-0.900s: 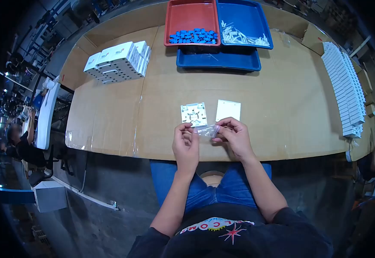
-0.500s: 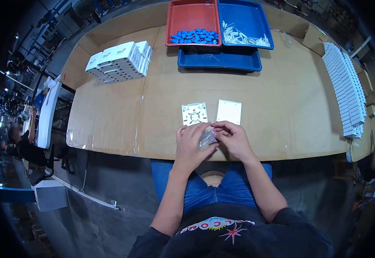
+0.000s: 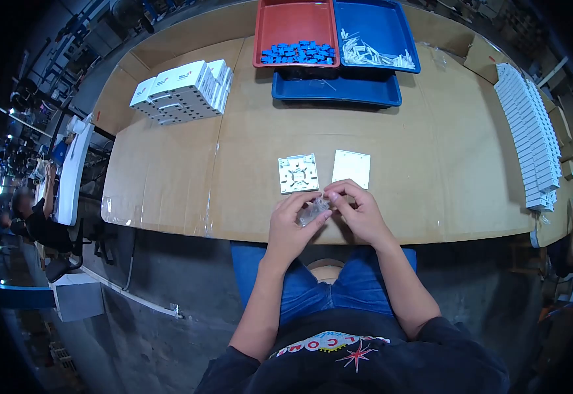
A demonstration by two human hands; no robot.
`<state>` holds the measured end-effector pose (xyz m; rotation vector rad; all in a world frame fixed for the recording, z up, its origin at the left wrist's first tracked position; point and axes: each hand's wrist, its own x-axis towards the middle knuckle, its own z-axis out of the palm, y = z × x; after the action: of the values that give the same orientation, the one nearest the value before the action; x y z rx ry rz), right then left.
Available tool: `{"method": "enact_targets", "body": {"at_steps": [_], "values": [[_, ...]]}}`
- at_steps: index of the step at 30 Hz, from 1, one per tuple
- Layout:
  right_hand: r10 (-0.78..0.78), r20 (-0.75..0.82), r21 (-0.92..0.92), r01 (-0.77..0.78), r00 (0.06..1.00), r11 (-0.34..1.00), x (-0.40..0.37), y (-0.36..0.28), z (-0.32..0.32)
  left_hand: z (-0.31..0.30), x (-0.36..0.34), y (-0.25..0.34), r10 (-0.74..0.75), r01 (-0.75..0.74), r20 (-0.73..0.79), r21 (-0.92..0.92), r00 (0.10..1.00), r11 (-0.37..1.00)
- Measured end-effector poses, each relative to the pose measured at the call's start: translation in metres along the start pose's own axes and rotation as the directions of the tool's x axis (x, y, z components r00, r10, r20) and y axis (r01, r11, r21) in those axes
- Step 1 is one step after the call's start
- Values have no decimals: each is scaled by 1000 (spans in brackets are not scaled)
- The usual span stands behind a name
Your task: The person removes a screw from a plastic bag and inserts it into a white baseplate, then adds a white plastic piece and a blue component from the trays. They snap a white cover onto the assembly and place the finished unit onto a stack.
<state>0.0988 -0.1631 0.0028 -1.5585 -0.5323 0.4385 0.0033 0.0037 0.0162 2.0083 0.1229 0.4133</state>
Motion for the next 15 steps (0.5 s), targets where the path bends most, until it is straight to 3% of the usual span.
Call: {"method": "enact_targets", "body": {"at_steps": [2, 5, 8, 11, 15], "values": [[53, 2, 86, -53, 999, 995, -1, -14, -2, 4, -3, 1, -146, 151, 41, -316, 988, 937], [-31, 54, 92, 26, 998, 995, -1, -15, -9, -2, -2, -1, -365, 460, 282, -613, 887, 643], [-118, 77, 111, 109, 990, 988, -1, -12, -9, -6, -1, 0, -360, 570, 443, -670, 821, 476], [-135, 143, 137, 116, 980, 984, -1, -10, -9, -5, -2, 3, -401, 636, 504, -687, 765, 351], [-53, 171, 114, 33, 984, 993, -1, -7, -9, 1, -5, -4, -382, 665, 547, -657, 745, 356]]}}
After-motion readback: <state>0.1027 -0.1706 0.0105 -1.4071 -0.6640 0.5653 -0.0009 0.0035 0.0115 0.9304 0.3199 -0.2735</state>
